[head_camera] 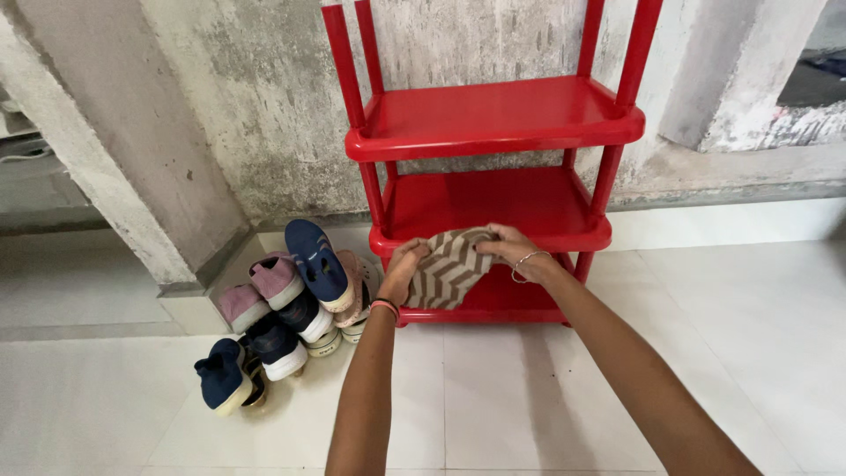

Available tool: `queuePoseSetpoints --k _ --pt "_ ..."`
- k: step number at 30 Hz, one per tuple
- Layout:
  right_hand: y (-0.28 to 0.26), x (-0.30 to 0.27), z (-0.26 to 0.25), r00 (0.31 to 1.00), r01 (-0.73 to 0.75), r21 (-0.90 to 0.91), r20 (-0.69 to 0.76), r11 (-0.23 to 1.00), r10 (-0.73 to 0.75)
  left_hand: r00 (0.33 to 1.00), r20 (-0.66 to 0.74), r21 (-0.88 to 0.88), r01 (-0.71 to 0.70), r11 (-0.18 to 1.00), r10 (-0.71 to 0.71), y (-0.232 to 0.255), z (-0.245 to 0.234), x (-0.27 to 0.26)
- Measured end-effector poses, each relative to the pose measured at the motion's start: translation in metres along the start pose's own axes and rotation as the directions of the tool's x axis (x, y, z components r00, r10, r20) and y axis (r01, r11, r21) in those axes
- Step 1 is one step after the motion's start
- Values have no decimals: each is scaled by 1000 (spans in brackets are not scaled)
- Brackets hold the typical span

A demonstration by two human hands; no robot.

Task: The person removes multiple pairs of shoes from a red three-tier shoe rack and places them on the floor. Then the person wipes the empty rack with a cloth.

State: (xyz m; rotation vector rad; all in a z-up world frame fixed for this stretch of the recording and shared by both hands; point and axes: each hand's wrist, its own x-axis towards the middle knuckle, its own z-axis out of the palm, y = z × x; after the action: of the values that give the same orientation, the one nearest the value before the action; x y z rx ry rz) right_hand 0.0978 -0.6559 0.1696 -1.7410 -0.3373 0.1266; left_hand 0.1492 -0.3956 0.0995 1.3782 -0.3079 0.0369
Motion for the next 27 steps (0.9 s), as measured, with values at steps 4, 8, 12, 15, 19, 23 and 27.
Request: queuePoseSetpoints --k 4,8,12,15,19,23,27 --pt "-37 -7 -3 989 144 148 -39 978 -140 998 34 -58 -47 997 49 67 31 -24" --pt "-76 -19 -6 970 233 115 -97 966 -222 981 103 -161 -145 976 162 124 56 -39" --pt "-104 -40 -5 968 220 -92 -101 971 -229 980 133 -123 -132 984 148 154 67 -46" --pt "-111 -48 -2 979 206 -127 26 970 -204 967 202 -78 -141 987 154 163 73 -55" --pt "-107 -38 5 954 262 -327 227 908 -194 952 269 61 -170 984 148 173 79 -67" --pt "-98 -26 9 979 137 -527 200 839 -34 972 212 132 -129 983 99 184 82 -71" --pt "-103 -19 -7 980 184 -539 163 822 -112 976 190 227 -152 962 109 189 69 -65"
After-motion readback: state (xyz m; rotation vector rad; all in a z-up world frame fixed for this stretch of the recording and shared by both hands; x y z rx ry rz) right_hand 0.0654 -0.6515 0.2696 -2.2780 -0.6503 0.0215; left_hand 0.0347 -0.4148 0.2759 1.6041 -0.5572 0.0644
